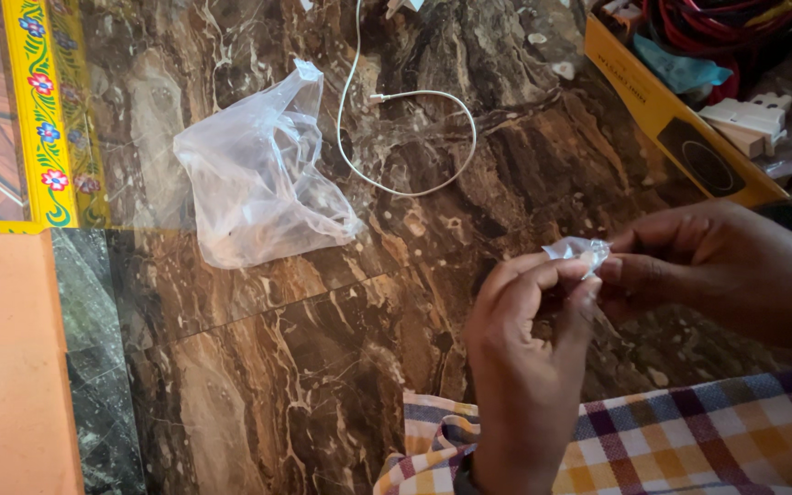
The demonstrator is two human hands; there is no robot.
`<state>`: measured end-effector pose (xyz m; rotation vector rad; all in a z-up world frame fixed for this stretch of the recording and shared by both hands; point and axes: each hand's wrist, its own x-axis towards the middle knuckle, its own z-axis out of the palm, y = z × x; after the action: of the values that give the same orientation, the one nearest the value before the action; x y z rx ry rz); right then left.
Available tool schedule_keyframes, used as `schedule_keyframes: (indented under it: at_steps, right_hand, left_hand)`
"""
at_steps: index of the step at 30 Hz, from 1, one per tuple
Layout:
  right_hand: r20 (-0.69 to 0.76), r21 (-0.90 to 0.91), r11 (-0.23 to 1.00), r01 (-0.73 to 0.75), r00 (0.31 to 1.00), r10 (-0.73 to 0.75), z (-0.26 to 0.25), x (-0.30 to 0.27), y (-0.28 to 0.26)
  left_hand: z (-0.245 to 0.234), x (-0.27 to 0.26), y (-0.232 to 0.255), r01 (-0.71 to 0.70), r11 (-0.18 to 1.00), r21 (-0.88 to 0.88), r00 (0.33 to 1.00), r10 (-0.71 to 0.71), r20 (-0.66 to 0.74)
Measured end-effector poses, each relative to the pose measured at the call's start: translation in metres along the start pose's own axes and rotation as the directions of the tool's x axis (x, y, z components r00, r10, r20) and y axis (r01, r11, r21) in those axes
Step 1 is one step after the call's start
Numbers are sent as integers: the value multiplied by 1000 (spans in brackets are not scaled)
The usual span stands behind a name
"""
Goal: The person unwraps a small plastic bag, then picks up a white phone charger and its cable. They wrap the cable neatly around the charger block and place it into a cardboard box containing other electronics. Finally, they pick up a black cable from the box.
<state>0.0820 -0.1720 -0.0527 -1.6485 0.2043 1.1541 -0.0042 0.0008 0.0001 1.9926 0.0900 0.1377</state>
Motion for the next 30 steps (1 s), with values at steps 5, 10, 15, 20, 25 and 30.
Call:
schedule_keyframes:
  at_steps: [5, 10, 15, 20, 25, 30]
  right_hand:
    - [-148, -53, 997, 58, 987, -65, -3, 3, 3]
    - [-168, -17, 997, 82, 982, -83, -5, 6, 4]
    - [-84, 79, 989, 124, 990, -117, -14, 8, 7]
    - [-7, 7, 997, 70, 998, -70, -12, 8, 9]
    - [67, -57, 995, 76, 995, -72, -14, 10, 11]
    - [77, -88, 994, 65, 995, -58, -12, 9, 7]
  left_hand:
    - [1, 5, -10, 136, 982, -129, 988, -143, -50]
    - [-1, 10, -9, 340, 877, -339, 934, -357, 13]
    - [-4, 17, -15, 424, 675, -604, 882, -459, 107]
    - [-5, 9, -26, 441, 769, -462, 896, -400, 190]
    - [-6, 12, -19, 481, 704, -523, 870, -459, 182]
    - [-3, 13, -19, 481, 674, -560, 873, -425, 239]
